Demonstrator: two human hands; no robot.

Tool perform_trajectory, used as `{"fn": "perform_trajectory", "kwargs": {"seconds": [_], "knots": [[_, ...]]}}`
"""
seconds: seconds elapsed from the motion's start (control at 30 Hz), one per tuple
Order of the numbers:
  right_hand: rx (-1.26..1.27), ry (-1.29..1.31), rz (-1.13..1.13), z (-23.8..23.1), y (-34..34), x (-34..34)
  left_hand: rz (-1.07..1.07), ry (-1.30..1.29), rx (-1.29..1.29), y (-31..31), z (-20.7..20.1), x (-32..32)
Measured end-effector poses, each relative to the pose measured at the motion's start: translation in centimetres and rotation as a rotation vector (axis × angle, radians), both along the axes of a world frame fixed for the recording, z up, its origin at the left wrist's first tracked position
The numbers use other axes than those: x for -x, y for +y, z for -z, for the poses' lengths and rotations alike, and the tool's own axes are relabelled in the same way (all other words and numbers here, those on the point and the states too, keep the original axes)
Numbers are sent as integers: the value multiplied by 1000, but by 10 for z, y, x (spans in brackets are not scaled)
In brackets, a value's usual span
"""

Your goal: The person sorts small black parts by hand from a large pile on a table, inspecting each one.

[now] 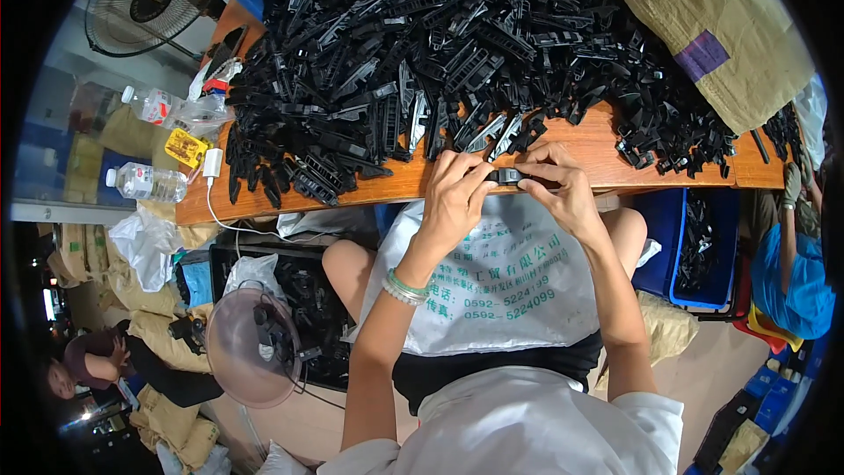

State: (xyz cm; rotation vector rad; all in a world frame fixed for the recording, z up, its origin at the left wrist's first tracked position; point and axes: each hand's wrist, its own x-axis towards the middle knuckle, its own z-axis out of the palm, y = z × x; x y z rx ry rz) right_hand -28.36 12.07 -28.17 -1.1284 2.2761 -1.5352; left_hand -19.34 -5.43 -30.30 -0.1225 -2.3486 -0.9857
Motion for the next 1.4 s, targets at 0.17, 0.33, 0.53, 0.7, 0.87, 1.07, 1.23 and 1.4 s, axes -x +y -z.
{"fn": "perform_trajectory", "kwargs": {"seconds": [0.17, 0.33, 0.53, 0.7, 0.87, 1.07, 1.23, 1.4], "knots": [[14, -143, 13, -1, -3, -3, 6, -22, -48, -3, -2, -3], [-29, -49, -2, 3, 1, -2, -6, -15, -42, 0, -2, -5], [-7, -12, -11, 5, 1, -1, -6, 0, -54, 0, -1, -5], [-13, -32, 5, 4, 0, -1, -8, 6, -58, -1, -1, -5], [4, -38, 25, 5, 0, -2, -22, 7, -40, -1, 1, -5], [3, -24, 23, 2, 0, -4, -13, 6, -55, -1, -2, -7], [1, 86, -29, 6, 3, -2, 13, -7, -100, -1, -1, -9], [-9, 26, -48, 3, 6, -1, 15, 1, -97, -1, -1, -8]]}}
